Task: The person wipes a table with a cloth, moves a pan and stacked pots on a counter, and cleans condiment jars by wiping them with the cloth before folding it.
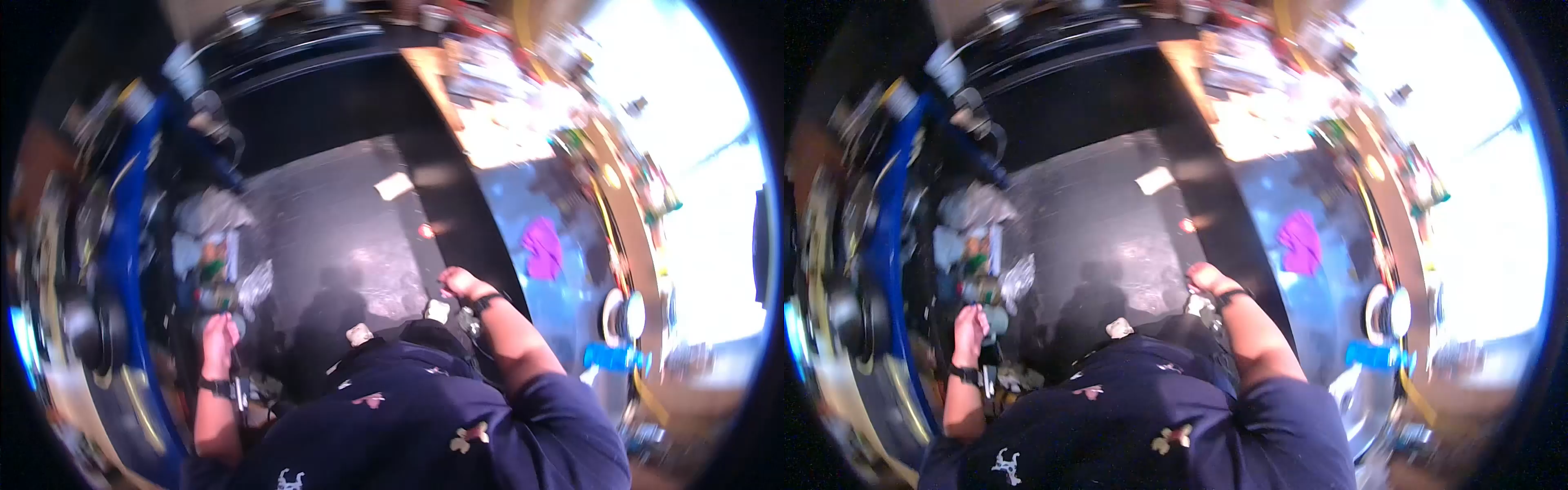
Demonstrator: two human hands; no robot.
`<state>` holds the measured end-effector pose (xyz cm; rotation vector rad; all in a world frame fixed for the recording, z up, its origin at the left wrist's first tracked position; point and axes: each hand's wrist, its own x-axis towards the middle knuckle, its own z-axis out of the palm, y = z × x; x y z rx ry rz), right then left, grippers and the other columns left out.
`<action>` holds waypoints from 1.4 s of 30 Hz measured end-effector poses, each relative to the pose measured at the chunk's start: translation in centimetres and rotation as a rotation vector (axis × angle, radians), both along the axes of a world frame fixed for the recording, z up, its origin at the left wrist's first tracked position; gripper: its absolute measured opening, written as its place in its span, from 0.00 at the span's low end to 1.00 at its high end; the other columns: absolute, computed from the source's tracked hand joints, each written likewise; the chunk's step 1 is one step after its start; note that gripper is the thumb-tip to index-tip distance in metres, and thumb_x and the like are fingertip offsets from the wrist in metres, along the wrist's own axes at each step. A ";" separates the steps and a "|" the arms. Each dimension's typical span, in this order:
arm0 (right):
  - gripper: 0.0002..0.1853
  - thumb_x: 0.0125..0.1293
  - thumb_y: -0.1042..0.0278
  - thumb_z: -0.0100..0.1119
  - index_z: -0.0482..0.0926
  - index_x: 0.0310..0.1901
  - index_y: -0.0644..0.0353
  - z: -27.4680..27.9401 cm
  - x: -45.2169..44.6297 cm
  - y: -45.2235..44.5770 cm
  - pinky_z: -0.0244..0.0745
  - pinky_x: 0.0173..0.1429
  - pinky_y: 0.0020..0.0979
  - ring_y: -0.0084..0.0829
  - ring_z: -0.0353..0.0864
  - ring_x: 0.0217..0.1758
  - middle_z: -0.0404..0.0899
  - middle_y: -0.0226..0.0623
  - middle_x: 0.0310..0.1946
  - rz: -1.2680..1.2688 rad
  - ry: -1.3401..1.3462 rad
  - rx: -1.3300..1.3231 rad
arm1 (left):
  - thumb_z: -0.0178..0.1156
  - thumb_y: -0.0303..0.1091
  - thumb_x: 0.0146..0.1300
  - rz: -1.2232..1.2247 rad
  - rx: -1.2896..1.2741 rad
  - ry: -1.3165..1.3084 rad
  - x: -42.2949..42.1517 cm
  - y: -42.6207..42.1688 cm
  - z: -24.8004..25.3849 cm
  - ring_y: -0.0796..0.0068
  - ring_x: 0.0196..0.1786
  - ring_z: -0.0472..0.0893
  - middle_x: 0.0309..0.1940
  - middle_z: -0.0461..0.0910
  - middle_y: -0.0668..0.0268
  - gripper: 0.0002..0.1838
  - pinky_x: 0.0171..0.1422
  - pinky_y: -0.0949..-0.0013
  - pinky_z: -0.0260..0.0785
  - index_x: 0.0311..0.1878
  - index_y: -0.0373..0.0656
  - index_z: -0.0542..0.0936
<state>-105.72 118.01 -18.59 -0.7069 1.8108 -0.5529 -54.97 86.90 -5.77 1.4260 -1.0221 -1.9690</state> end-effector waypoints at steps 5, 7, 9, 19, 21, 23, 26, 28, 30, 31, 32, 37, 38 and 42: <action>0.07 0.52 0.67 0.53 0.80 0.28 0.60 -0.7 -4.4 5.8 0.75 0.34 0.35 0.38 0.81 0.28 0.80 0.42 0.25 -0.423 -0.193 0.018 | 0.50 0.22 0.62 -0.435 -0.290 -0.172 -12.8 0.5 -6.8 0.78 0.26 0.77 0.26 0.77 0.65 0.10 0.31 0.76 0.72 0.47 0.38 0.73; 0.09 0.58 0.69 0.48 0.80 0.31 0.58 -2.1 -6.7 9.7 0.74 0.30 0.36 0.33 0.82 0.25 0.83 0.40 0.26 -0.354 0.011 0.042 | 0.50 0.20 0.62 -0.594 -0.421 -0.202 -20.8 3.7 -4.9 0.77 0.29 0.79 0.28 0.77 0.65 0.12 0.36 0.75 0.73 0.48 0.39 0.73; 0.11 0.61 0.70 0.46 0.80 0.38 0.55 2.1 -7.9 13.4 0.73 0.27 0.36 0.31 0.83 0.25 0.84 0.39 0.28 -0.662 -0.081 0.149 | 0.50 0.19 0.62 -0.807 -0.526 -0.066 -28.4 6.9 -5.6 0.75 0.34 0.80 0.31 0.78 0.64 0.13 0.40 0.74 0.74 0.49 0.40 0.73; 0.11 0.63 0.73 0.39 0.73 0.41 0.60 1.5 -17.3 23.8 0.72 0.26 0.22 0.26 0.83 0.27 0.81 0.36 0.26 -0.954 -0.379 -0.216 | 0.46 0.42 0.70 -1.650 -0.149 -0.097 -62.7 28.2 -8.9 0.84 0.26 0.71 0.25 0.74 0.72 0.14 0.28 0.78 0.63 0.39 0.41 0.74; 0.11 0.63 0.74 0.38 0.72 0.41 0.60 2.0 -18.6 22.8 0.72 0.27 0.23 0.29 0.84 0.28 0.81 0.38 0.27 -0.990 -0.427 -0.217 | 0.43 0.52 0.70 -1.743 -0.156 -0.198 -67.3 32.1 -8.6 0.84 0.26 0.71 0.24 0.74 0.72 0.21 0.29 0.79 0.63 0.38 0.43 0.74; 0.10 0.62 0.75 0.39 0.72 0.41 0.60 0.7 -19.9 22.0 0.71 0.26 0.25 0.31 0.84 0.29 0.81 0.39 0.28 -1.027 -0.455 -0.243 | 0.37 0.59 0.69 -1.858 -0.146 -0.331 -70.9 34.4 -10.5 0.81 0.28 0.75 0.27 0.76 0.71 0.26 0.30 0.76 0.67 0.40 0.45 0.74; 0.09 0.61 0.72 0.40 0.73 0.37 0.60 -1.3 -21.4 21.2 0.70 0.23 0.27 0.32 0.83 0.25 0.80 0.40 0.23 -1.159 -0.390 -0.244 | 0.32 0.68 0.64 -1.976 -0.205 -0.454 -75.1 37.0 -11.8 0.74 0.23 0.78 0.22 0.78 0.62 0.37 0.25 0.73 0.69 0.32 0.40 0.75; 0.10 0.60 0.72 0.40 0.74 0.32 0.61 -2.2 -22.7 21.0 0.71 0.20 0.28 0.33 0.82 0.21 0.79 0.42 0.20 -1.256 -0.376 -0.172 | 0.31 0.69 0.64 -2.087 -0.226 -0.549 -77.8 38.0 -11.8 0.71 0.19 0.79 0.18 0.78 0.58 0.41 0.21 0.73 0.69 0.24 0.38 0.76; 0.12 0.60 0.71 0.40 0.75 0.27 0.63 -1.9 -24.6 21.0 0.71 0.18 0.30 0.34 0.81 0.17 0.79 0.44 0.17 -1.313 -0.409 -0.061 | 0.30 0.68 0.64 -2.203 -0.192 -0.634 -80.9 38.7 -11.8 0.68 0.16 0.79 0.15 0.78 0.57 0.43 0.18 0.73 0.69 0.18 0.37 0.75; 0.13 0.60 0.71 0.41 0.75 0.25 0.64 -1.5 -25.7 21.1 0.71 0.18 0.30 0.34 0.80 0.17 0.79 0.45 0.17 -1.390 -0.370 -0.070 | 0.31 0.67 0.65 -2.213 -0.231 -0.582 -82.4 39.0 -12.5 0.68 0.14 0.78 0.13 0.77 0.57 0.42 0.16 0.73 0.69 0.17 0.37 0.75; 0.13 0.59 0.71 0.41 0.76 0.24 0.66 -1.0 -26.7 21.0 0.71 0.17 0.29 0.35 0.80 0.16 0.78 0.46 0.16 -1.460 -0.330 -0.075 | 0.31 0.66 0.66 -2.215 -0.265 -0.530 -83.5 39.2 -13.1 0.67 0.13 0.78 0.12 0.77 0.57 0.42 0.15 0.73 0.68 0.15 0.37 0.75; 0.13 0.57 0.74 0.44 0.77 0.21 0.69 -1.9 -35.1 22.4 0.72 0.17 0.34 0.39 0.79 0.15 0.78 0.49 0.16 -1.500 -0.325 -0.057 | 0.31 0.64 0.67 -2.340 -0.174 -0.550 -93.1 41.0 -14.5 0.66 0.12 0.77 0.13 0.77 0.56 0.42 0.13 0.71 0.66 0.16 0.35 0.75; 0.15 0.59 0.73 0.41 0.76 0.22 0.68 -2.1 -37.1 22.9 0.70 0.15 0.34 0.38 0.79 0.15 0.78 0.48 0.16 -1.498 -0.327 -0.041 | 0.30 0.64 0.67 -2.357 -0.200 -0.542 -94.9 41.5 -14.7 0.66 0.12 0.77 0.13 0.78 0.56 0.42 0.13 0.71 0.66 0.16 0.35 0.75; 0.13 0.59 0.73 0.41 0.76 0.26 0.68 -2.6 -43.2 25.0 0.69 0.14 0.34 0.38 0.76 0.12 0.77 0.46 0.16 -1.574 -0.287 -0.073 | 0.28 0.66 0.66 -2.428 -0.292 -0.523 -101.8 44.3 -13.7 0.67 0.15 0.79 0.16 0.79 0.55 0.43 0.17 0.72 0.68 0.18 0.35 0.76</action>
